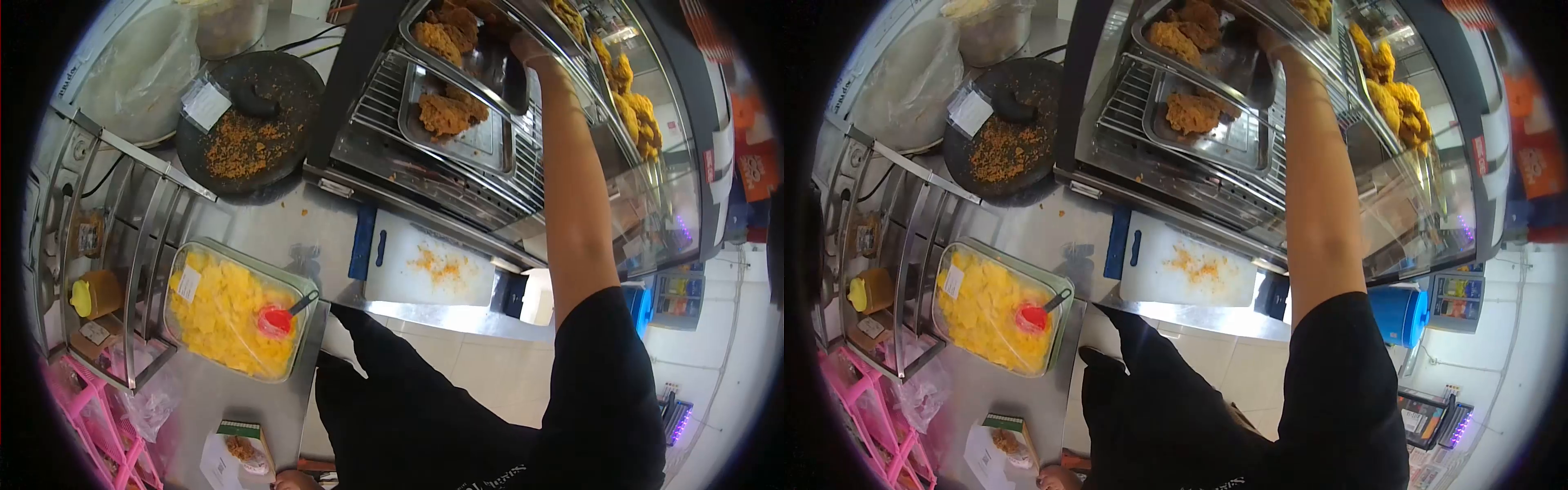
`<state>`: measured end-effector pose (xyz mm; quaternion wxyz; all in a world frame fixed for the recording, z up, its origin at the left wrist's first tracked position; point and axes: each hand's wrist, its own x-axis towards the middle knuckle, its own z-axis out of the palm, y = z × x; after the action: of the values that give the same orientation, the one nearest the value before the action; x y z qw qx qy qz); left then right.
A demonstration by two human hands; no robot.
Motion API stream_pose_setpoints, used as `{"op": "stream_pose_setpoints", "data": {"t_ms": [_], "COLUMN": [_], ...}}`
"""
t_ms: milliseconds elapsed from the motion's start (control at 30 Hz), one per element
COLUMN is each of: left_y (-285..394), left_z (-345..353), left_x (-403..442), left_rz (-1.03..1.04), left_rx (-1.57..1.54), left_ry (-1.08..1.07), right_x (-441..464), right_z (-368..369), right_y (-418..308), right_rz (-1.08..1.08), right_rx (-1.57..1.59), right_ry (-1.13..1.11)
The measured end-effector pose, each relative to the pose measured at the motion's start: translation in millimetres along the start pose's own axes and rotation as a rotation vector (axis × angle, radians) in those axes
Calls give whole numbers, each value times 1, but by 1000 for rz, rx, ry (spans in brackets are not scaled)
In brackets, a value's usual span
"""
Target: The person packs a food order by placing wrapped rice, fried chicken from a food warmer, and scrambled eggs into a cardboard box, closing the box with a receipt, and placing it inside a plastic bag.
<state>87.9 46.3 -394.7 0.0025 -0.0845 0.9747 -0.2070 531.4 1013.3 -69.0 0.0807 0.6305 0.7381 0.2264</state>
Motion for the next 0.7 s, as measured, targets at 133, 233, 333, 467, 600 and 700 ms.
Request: {"op": "stream_pose_setpoints", "data": {"t_ms": [133, 233, 333, 467, 600, 700], "left_y": [22, 35, 48, 57, 63, 70], "left_z": [-2, -1, 0, 3, 8, 10], "left_x": [-3, 0, -4, -6, -8, -7], "left_rz": [41, 68, 79, 90, 108, 121], "left_rx": [5, -5, -14, -32, -44, -68], "left_ry": [-33, -42, -62, -73, -72, -72], "right_x": [-13, -48, -86, -131, -155, -176], "right_z": [-9, -6, -10, -58, -74, -83], "right_y": [-9, -9, -15, -36, -44, -47], "right_rz": [59, 64, 65, 197, 524, 696], "right_rx": [144, 287, 435, 641, 1214, 1896], "right_ry": [122, 213, 290, 247, 246, 156]}}
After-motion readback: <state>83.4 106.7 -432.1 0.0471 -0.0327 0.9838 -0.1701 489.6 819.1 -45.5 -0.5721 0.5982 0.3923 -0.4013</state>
